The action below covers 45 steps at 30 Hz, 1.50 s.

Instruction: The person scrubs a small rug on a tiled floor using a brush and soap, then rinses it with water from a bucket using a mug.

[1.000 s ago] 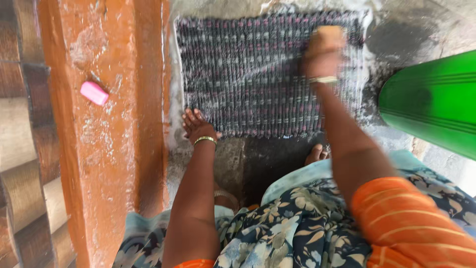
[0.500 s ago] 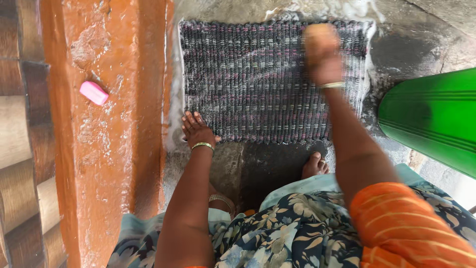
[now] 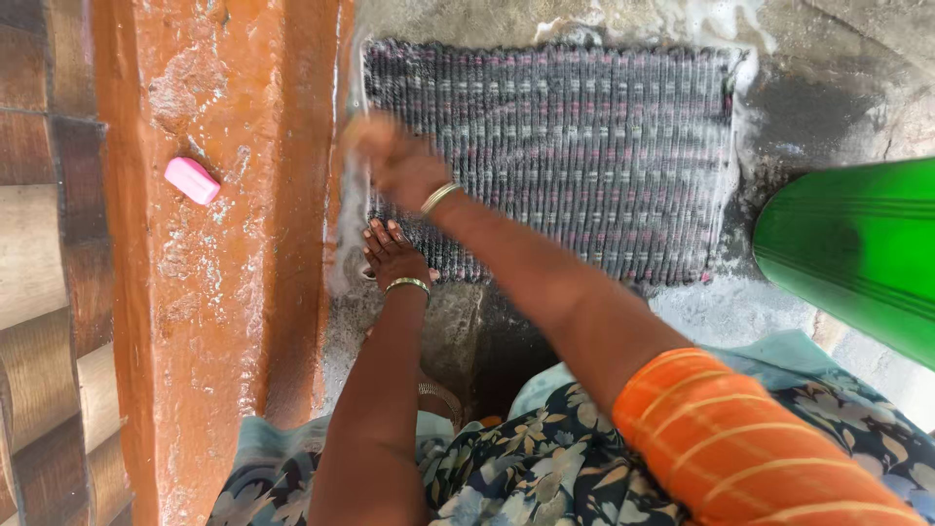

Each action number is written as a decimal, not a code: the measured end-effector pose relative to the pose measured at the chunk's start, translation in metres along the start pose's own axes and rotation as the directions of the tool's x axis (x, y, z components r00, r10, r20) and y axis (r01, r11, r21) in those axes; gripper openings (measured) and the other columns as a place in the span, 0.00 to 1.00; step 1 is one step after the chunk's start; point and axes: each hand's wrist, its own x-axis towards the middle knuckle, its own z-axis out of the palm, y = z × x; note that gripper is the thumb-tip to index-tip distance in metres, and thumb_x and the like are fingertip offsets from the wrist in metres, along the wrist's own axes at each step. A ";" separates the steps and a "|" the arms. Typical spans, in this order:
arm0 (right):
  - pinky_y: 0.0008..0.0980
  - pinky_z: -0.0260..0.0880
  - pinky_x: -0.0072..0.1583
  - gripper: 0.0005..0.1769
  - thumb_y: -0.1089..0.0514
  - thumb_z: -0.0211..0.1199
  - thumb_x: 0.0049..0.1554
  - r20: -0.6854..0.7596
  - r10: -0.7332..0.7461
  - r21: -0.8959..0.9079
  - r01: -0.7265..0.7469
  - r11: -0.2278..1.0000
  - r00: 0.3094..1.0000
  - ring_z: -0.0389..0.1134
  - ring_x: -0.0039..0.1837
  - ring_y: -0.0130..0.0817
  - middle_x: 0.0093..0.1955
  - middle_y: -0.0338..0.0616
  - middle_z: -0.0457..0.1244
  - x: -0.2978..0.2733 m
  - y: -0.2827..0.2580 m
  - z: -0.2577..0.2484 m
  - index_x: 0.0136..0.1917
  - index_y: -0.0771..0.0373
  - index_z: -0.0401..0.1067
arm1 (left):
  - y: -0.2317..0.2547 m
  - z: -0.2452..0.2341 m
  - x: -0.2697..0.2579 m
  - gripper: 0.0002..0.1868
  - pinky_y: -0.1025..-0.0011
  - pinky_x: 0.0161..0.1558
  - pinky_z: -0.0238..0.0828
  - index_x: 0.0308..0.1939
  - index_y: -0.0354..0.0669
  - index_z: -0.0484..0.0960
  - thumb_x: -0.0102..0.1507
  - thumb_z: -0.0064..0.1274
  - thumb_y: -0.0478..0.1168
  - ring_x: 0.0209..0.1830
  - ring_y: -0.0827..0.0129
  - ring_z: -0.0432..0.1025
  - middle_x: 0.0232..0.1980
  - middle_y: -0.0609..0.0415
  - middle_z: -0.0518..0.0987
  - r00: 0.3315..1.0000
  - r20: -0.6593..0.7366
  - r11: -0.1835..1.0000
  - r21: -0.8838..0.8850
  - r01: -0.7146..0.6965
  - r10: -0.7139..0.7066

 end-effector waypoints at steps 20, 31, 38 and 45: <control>0.52 0.70 0.66 0.38 0.34 0.62 0.64 -0.529 0.792 -0.035 -0.940 0.340 0.306 0.68 0.68 0.52 0.72 0.59 0.59 -0.093 0.294 -0.126 0.77 0.55 0.56 | -0.003 0.009 0.001 0.67 0.47 0.78 0.24 0.80 0.33 0.27 0.60 0.63 0.59 0.82 0.37 0.21 0.83 0.34 0.23 0.997 -0.082 0.998 -0.069 -0.013 0.008; 0.48 0.66 0.66 0.42 0.42 0.60 0.53 0.438 0.205 -0.312 -0.066 0.948 0.875 0.59 0.69 0.59 0.74 0.58 0.52 -0.003 -0.003 -0.023 0.79 0.32 0.53 | 0.000 0.003 0.008 0.71 0.47 0.78 0.24 0.80 0.32 0.24 0.58 0.64 0.61 0.82 0.37 0.19 0.83 0.34 0.20 1.000 -0.011 0.998 -0.053 0.016 -0.016; 0.51 0.69 0.65 0.23 0.45 0.56 0.66 -0.152 0.559 -0.307 -0.577 0.757 0.815 0.66 0.64 0.52 0.63 0.57 0.63 -0.169 0.156 -0.139 0.70 0.58 0.64 | -0.006 0.005 0.004 0.69 0.46 0.78 0.24 0.80 0.34 0.25 0.59 0.64 0.60 0.82 0.37 0.19 0.82 0.35 0.21 0.998 -0.048 0.994 -0.101 -0.032 0.027; 0.49 0.70 0.61 0.37 0.41 0.65 0.60 -0.352 0.881 -0.057 -0.947 0.317 0.316 0.67 0.61 0.54 0.62 0.59 0.63 -0.264 0.208 -0.153 0.71 0.65 0.61 | -0.006 0.014 0.002 0.68 0.48 0.79 0.25 0.80 0.33 0.26 0.59 0.64 0.58 0.82 0.38 0.21 0.82 0.34 0.22 0.997 -0.067 0.996 -0.081 -0.048 0.042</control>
